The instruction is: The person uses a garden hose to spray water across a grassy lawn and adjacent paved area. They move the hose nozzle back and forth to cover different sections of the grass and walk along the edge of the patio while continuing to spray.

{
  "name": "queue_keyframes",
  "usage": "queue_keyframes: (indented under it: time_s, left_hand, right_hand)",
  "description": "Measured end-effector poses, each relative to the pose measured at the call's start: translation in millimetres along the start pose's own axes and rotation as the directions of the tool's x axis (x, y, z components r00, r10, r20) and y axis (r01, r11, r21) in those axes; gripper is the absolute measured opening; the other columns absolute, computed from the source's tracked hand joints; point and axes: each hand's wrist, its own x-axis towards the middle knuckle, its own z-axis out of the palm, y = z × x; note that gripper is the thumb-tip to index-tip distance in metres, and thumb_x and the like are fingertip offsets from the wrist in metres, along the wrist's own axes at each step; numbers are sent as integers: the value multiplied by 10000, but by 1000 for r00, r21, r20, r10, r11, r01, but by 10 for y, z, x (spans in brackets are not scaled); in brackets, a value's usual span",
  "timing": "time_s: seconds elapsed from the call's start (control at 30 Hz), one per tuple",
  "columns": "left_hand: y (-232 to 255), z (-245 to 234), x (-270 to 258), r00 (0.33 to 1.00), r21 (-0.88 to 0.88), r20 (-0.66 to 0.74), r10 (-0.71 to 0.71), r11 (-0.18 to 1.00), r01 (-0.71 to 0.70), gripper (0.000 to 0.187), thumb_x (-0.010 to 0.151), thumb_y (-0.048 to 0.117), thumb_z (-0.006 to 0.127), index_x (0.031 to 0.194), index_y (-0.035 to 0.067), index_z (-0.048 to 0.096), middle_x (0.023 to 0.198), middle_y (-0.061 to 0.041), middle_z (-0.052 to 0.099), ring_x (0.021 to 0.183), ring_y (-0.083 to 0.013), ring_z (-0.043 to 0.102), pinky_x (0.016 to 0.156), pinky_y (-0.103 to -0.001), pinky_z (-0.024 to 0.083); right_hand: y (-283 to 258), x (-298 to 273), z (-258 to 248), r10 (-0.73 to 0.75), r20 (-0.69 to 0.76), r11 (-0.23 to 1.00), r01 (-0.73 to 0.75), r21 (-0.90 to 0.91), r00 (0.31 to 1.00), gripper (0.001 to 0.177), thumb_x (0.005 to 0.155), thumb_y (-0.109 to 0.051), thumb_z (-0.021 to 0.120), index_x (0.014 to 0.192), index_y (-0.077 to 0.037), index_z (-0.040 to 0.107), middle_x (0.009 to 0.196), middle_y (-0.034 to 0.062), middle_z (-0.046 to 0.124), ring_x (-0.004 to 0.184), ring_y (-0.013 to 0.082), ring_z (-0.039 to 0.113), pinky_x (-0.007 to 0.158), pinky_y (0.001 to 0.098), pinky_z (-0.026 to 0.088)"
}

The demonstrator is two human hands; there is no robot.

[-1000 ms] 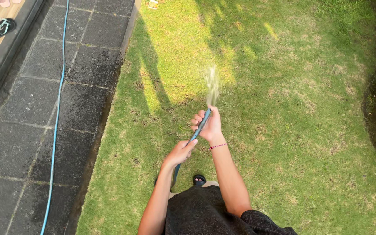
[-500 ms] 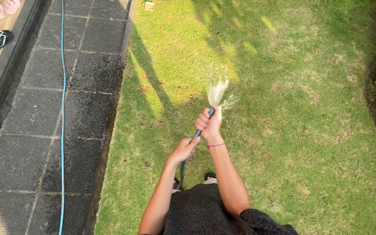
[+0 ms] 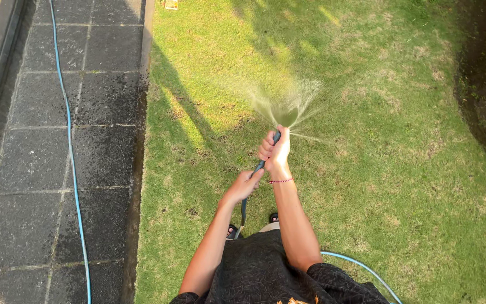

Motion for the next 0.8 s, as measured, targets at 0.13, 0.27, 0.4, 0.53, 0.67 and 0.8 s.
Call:
queue_keyframes:
  time_s: [0.13, 0.27, 0.4, 0.53, 0.67, 0.8]
  left_hand:
    - [-26, 24, -52, 1000, -31, 14, -10, 999, 10, 495, 1007, 520, 552, 735, 107, 530, 618, 41, 494, 537, -75, 447, 497, -279, 368]
    - [-4, 25, -86, 1000, 0, 20, -17, 1000, 17, 515, 1020, 520, 556, 722, 102, 506, 612, 43, 477, 532, -83, 426, 494, -288, 355]
    - [23, 45, -121, 1000, 19, 31, -6, 1000, 5, 507, 1011, 518, 556, 717, 107, 517, 610, 49, 487, 533, -76, 445, 494, -283, 374]
    - [65, 113, -146, 999, 12, 42, -9, 1000, 8, 492, 1007, 511, 569, 729, 107, 533, 618, 49, 488, 542, -77, 445, 504, -282, 375]
    - [111, 206, -144, 998, 25, 54, -10, 1000, 9, 487, 1003, 509, 582, 740, 101, 543, 621, 48, 485, 546, -78, 442, 504, -286, 371]
    - [171, 296, -163, 998, 95, 46, -46, 995, 42, 505, 994, 519, 579, 728, 92, 544, 607, 35, 502, 529, -93, 452, 493, -295, 368]
  right_hand:
    - [32, -84, 4, -57, -1, 998, 57, -17, 998, 540, 992, -502, 428, 585, -161, 328, 450, -54, 236, 361, 93, 167, 330, 293, 126]
    - [29, -134, -19, -66, 12, 998, 66, 1, 998, 541, 995, -505, 425, 590, -158, 334, 452, -59, 229, 363, 90, 165, 333, 290, 131]
    - [13, -172, -70, -43, 47, 999, 41, 32, 998, 545, 998, -505, 427, 589, -158, 331, 452, -64, 224, 364, 88, 165, 333, 286, 137]
    - [-41, -211, -130, -33, 44, 999, 32, 36, 998, 553, 997, -517, 421, 586, -158, 331, 446, -66, 224, 357, 86, 167, 329, 281, 145]
    - [-92, -255, -202, -64, 35, 998, 64, 17, 997, 552, 1005, -509, 416, 585, -160, 333, 443, -66, 238, 351, 83, 179, 320, 278, 152]
    - [-161, -267, -297, -56, 51, 998, 53, 45, 997, 554, 1012, -508, 406, 584, -164, 333, 442, -76, 245, 348, 75, 183, 312, 271, 150]
